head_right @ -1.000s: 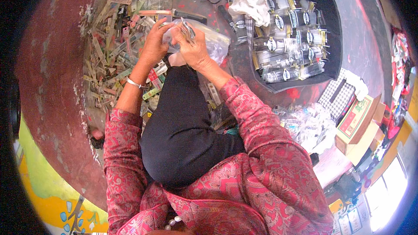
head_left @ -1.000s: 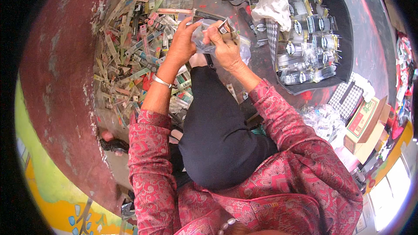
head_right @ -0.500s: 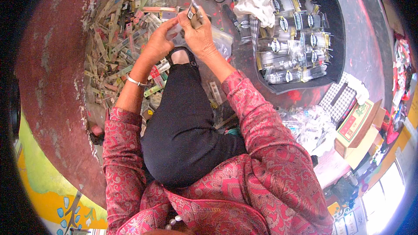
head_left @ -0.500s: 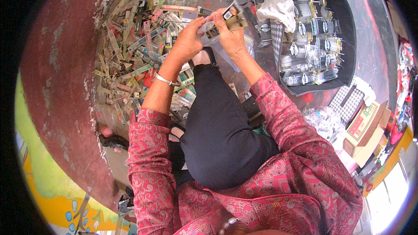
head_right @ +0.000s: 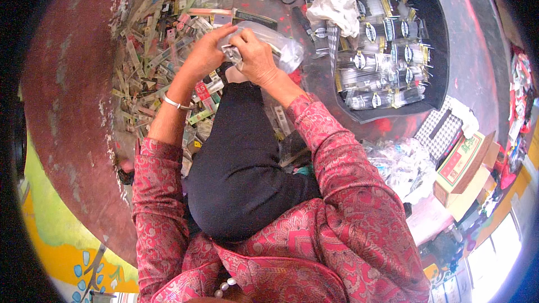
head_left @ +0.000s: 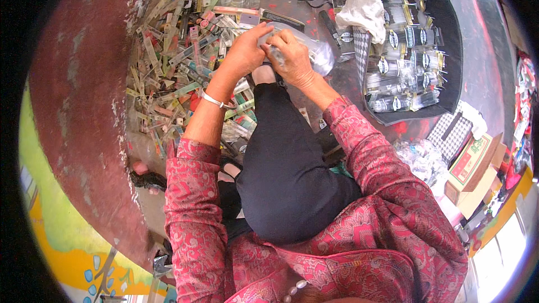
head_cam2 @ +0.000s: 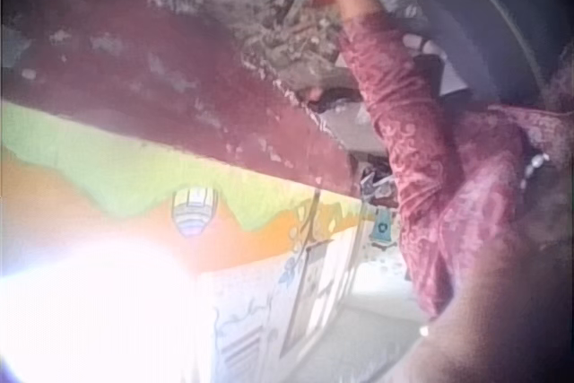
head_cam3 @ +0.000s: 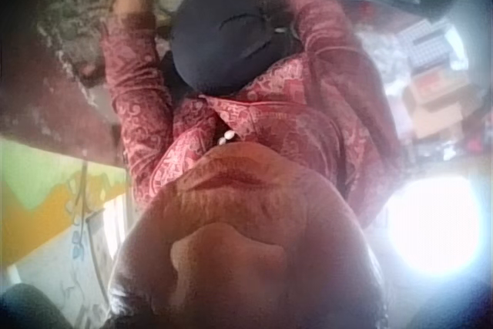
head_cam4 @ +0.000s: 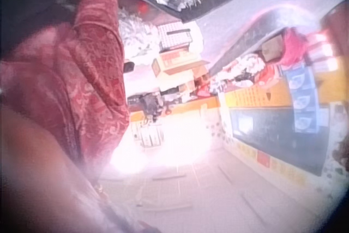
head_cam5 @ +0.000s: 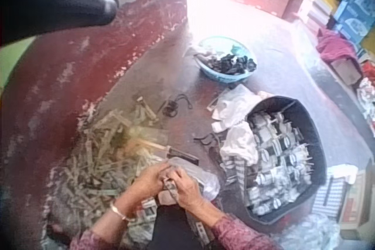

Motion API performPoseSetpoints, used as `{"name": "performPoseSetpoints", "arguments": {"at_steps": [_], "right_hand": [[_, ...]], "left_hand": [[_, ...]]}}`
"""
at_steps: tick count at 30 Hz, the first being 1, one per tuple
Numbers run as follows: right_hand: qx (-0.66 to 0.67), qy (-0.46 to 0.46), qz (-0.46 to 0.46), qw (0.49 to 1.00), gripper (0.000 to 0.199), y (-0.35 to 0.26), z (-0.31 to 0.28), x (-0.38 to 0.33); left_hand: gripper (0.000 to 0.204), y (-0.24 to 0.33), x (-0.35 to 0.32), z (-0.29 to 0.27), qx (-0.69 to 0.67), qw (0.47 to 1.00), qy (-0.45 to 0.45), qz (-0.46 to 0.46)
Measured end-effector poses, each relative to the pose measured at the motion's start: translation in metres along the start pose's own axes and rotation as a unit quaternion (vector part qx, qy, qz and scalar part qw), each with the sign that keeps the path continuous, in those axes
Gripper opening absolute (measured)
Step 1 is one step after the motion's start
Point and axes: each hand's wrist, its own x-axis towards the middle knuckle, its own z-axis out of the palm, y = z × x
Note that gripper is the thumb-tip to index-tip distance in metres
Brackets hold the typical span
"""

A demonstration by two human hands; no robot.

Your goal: The person wipes packaged pens with a cloth by hand and places them into a plastic bag before moving them into a large bin.

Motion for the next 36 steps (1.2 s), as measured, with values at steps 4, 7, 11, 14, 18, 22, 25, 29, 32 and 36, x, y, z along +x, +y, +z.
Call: {"name": "performPoseSetpoints", "arguments": {"at_steps": [4,7,11,14,18,22,25,29,32,36], "right_hand": [[-0.098,-0.027,0.083,0.991,0.022,0.012,-0.010,-0.015],[-0.261,-0.168,0.077,0.947,0.013,0.035,-0.012,-0.012],[-0.357,-0.312,0.106,0.874,0.012,0.039,-0.010,-0.012],[-0.360,-0.287,0.118,0.880,0.011,0.039,-0.010,-0.011],[-0.365,-0.301,0.114,0.874,0.011,0.044,-0.005,-0.007],[-0.343,-0.291,0.148,0.881,0.012,0.048,0.005,-0.006],[-0.331,-0.257,0.154,0.895,0.017,0.049,0.002,-0.004],[-0.334,-0.267,0.180,0.886,0.016,0.053,-0.006,-0.008],[-0.330,-0.275,0.136,0.893,0.018,0.054,-0.013,-0.015],[-0.295,-0.278,0.104,0.908,0.026,0.054,-0.012,-0.014]], "left_hand": [[0.059,0.011,-0.003,-0.006,-0.032,0.999,-0.006,-0.032],[0.061,0.008,0.003,-0.010,-0.004,0.999,0.021,-0.027],[0.062,0.001,0.001,0.001,0.040,0.998,0.036,-0.045],[0.063,-0.001,-0.001,0.001,0.013,0.999,0.024,-0.037],[0.064,-0.002,-0.008,0.004,-0.012,0.999,0.027,-0.029],[0.064,0.009,-0.009,0.000,0.009,0.999,0.040,0.005],[0.064,0.020,-0.005,0.004,0.063,0.996,0.043,0.041],[0.062,0.024,-0.007,0.008,0.089,0.994,0.043,0.041],[0.060,0.013,-0.006,0.003,0.074,0.994,0.044,0.065],[0.059,0.020,-0.008,-0.001,0.067,0.996,0.019,0.046]]}}
